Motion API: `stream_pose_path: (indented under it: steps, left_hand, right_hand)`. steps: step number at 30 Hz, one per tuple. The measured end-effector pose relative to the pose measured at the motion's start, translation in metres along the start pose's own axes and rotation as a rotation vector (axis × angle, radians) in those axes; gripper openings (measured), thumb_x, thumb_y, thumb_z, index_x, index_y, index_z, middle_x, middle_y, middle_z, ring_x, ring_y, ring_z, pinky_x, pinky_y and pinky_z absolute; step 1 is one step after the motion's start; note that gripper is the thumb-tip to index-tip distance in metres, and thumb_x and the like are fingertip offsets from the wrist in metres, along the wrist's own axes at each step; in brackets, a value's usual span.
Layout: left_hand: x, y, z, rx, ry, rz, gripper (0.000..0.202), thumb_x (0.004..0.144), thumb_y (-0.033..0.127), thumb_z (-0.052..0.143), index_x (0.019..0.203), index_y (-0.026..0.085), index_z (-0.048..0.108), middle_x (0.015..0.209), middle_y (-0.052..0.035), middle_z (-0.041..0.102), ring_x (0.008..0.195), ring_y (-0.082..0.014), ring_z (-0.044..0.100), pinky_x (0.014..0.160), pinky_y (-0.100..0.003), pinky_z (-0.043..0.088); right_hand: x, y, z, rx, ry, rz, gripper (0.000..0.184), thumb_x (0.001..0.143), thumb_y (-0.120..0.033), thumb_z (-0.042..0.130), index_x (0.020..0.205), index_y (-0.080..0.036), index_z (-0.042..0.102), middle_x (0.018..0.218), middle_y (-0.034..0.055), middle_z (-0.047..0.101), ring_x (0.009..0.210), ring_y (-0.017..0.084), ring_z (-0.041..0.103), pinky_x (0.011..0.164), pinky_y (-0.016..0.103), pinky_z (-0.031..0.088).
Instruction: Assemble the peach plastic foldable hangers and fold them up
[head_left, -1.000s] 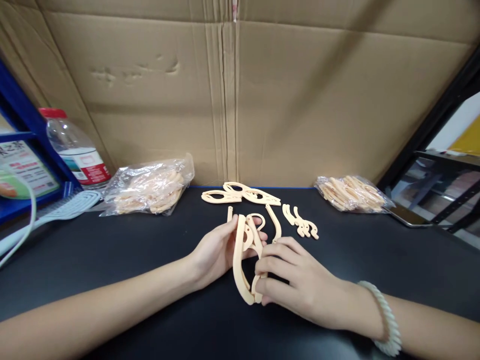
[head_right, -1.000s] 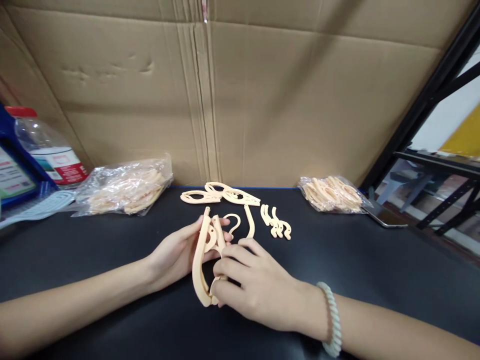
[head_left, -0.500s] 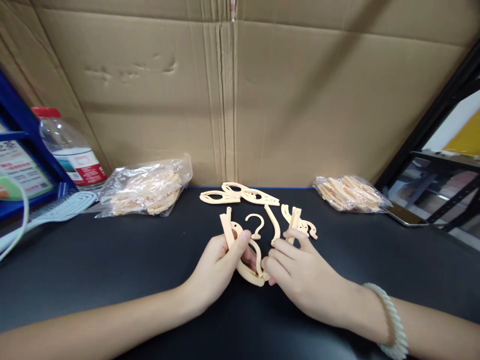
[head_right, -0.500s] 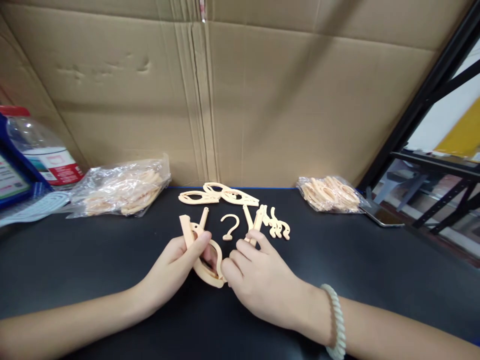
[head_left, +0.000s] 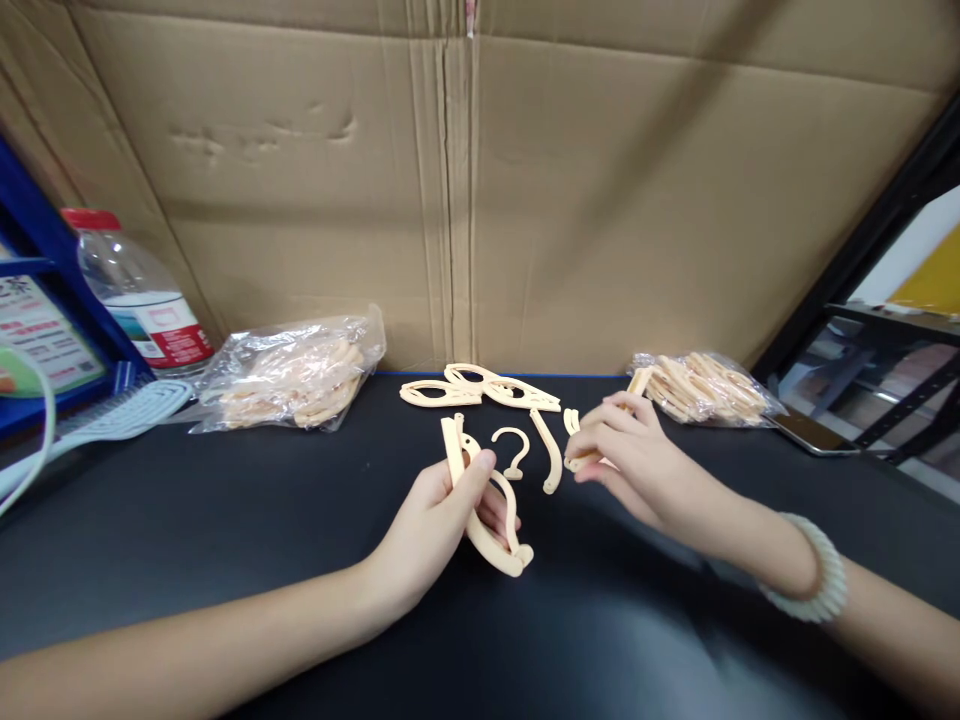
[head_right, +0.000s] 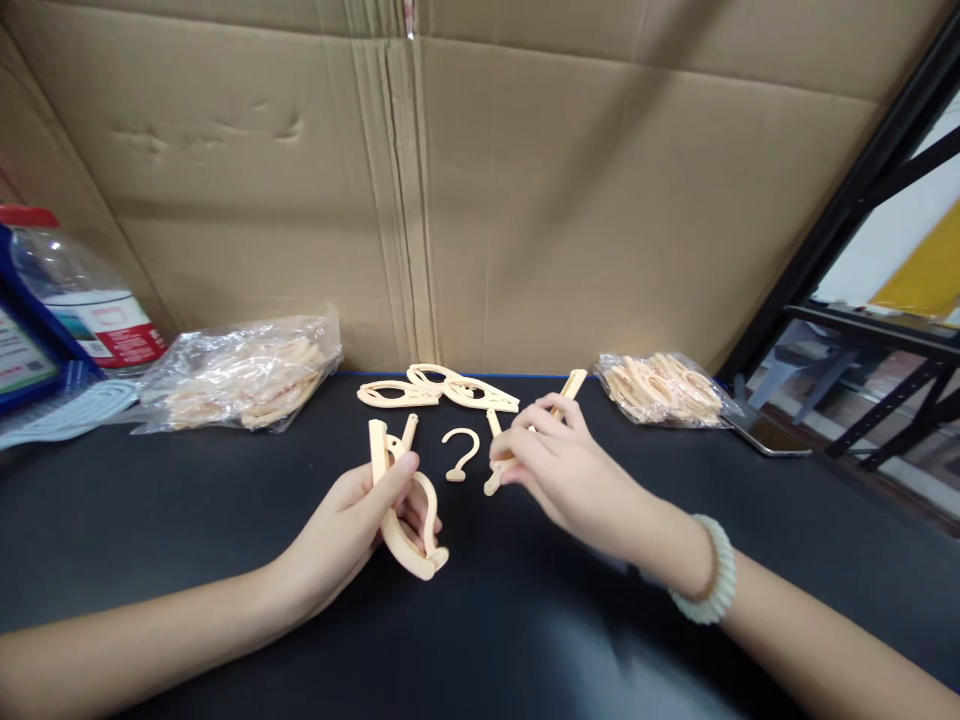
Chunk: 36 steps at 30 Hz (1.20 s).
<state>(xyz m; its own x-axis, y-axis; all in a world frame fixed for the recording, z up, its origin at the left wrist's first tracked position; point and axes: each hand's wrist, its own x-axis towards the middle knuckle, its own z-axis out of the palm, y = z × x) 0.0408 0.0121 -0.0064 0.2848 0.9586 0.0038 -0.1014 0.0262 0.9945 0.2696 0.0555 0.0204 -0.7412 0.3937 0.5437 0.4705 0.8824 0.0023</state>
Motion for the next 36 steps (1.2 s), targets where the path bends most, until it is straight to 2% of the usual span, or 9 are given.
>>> stream_pose_path:
  steps: [3,6,8,12,22,26,29,33,36]
  left_hand:
    - [0.001,0.002,0.001,0.007,-0.009,0.012,0.052,0.092,0.054,0.048,0.063,0.013,0.062,0.057,-0.0061,0.065,0.055,-0.0185,0.066,0.06,-0.028,0.051]
    - [0.001,0.004,0.001,0.022,0.008,0.016,0.044,0.091,0.048,0.051,0.069,0.013,0.062,0.062,-0.0062,0.066,0.061,-0.019,0.065,0.065,-0.029,0.051]
    - [0.002,0.005,0.0,0.006,-0.003,0.013,0.034,0.09,0.041,0.054,0.071,0.013,0.062,0.067,-0.006,0.066,0.066,-0.0197,0.065,0.068,-0.03,0.051]
    - [0.001,0.006,0.001,-0.09,-0.069,0.024,0.02,0.085,0.028,0.055,0.073,0.014,0.061,0.071,-0.0044,0.064,0.071,-0.0196,0.064,0.071,-0.03,0.05]
    - [0.001,0.002,0.0,-0.166,-0.028,0.02,0.014,0.087,0.025,0.056,0.078,0.014,0.059,0.074,-0.0029,0.063,0.069,-0.017,0.061,0.068,-0.029,0.052]
    - [0.002,0.0,-0.001,-0.173,-0.023,0.017,0.016,0.088,0.025,0.056,0.077,0.014,0.059,0.073,-0.0027,0.063,0.068,-0.0162,0.061,0.068,-0.029,0.052]
    - [0.003,-0.001,-0.001,-0.175,-0.025,0.014,0.015,0.088,0.026,0.057,0.078,0.014,0.059,0.073,-0.0026,0.063,0.069,-0.0159,0.061,0.068,-0.029,0.053]
    - [0.002,-0.002,-0.001,-0.158,-0.023,0.032,0.016,0.088,0.03,0.059,0.082,0.015,0.058,0.075,-0.002,0.063,0.069,-0.0164,0.061,0.069,-0.031,0.053]
    - [0.002,-0.002,-0.001,-0.117,-0.018,0.047,0.021,0.088,0.035,0.061,0.084,0.015,0.058,0.077,-0.0017,0.062,0.069,-0.0159,0.061,0.068,-0.031,0.053]
  right_hand:
    - [-0.001,0.016,-0.002,0.095,-0.176,0.012,0.014,0.096,-0.014,0.046,0.092,-0.021,0.058,0.092,0.0027,0.064,0.104,0.02,0.053,0.104,0.046,0.026]
    - [-0.002,0.017,0.001,0.211,-0.31,0.049,0.015,0.096,-0.013,0.047,0.094,-0.021,0.059,0.094,0.0027,0.063,0.098,0.018,0.054,0.095,0.039,0.038]
    - [-0.003,0.015,0.003,0.23,-0.342,0.072,0.015,0.095,-0.012,0.047,0.092,-0.019,0.059,0.096,0.0041,0.063,0.093,0.017,0.054,0.088,0.035,0.042]
    - [-0.004,0.014,0.008,0.219,-0.319,0.074,0.015,0.095,-0.013,0.048,0.089,-0.018,0.061,0.102,0.0066,0.062,0.093,0.018,0.055,0.086,0.034,0.045]
    - [-0.009,0.009,0.018,0.263,-0.179,0.086,0.025,0.097,-0.013,0.043,0.114,-0.02,0.059,0.108,0.0086,0.057,0.092,0.016,0.058,0.08,0.03,0.051]
    - [-0.007,0.003,0.022,0.18,-0.24,0.074,0.03,0.097,-0.018,0.046,0.125,-0.021,0.056,0.114,0.0094,0.057,0.095,0.018,0.058,0.081,0.032,0.051]
    - [-0.003,-0.001,0.023,0.115,-0.288,0.046,0.028,0.098,-0.022,0.046,0.123,-0.022,0.059,0.115,0.0096,0.059,0.099,0.02,0.057,0.083,0.035,0.05]
    - [-0.003,0.0,0.024,0.075,-0.29,0.057,0.025,0.099,-0.02,0.043,0.111,-0.017,0.064,0.106,0.0095,0.062,0.095,0.02,0.058,0.082,0.035,0.051]
    - [-0.006,0.001,0.024,0.063,-0.24,0.067,0.026,0.099,-0.02,0.042,0.117,-0.017,0.06,0.109,0.0102,0.062,0.097,0.02,0.058,0.082,0.036,0.051]
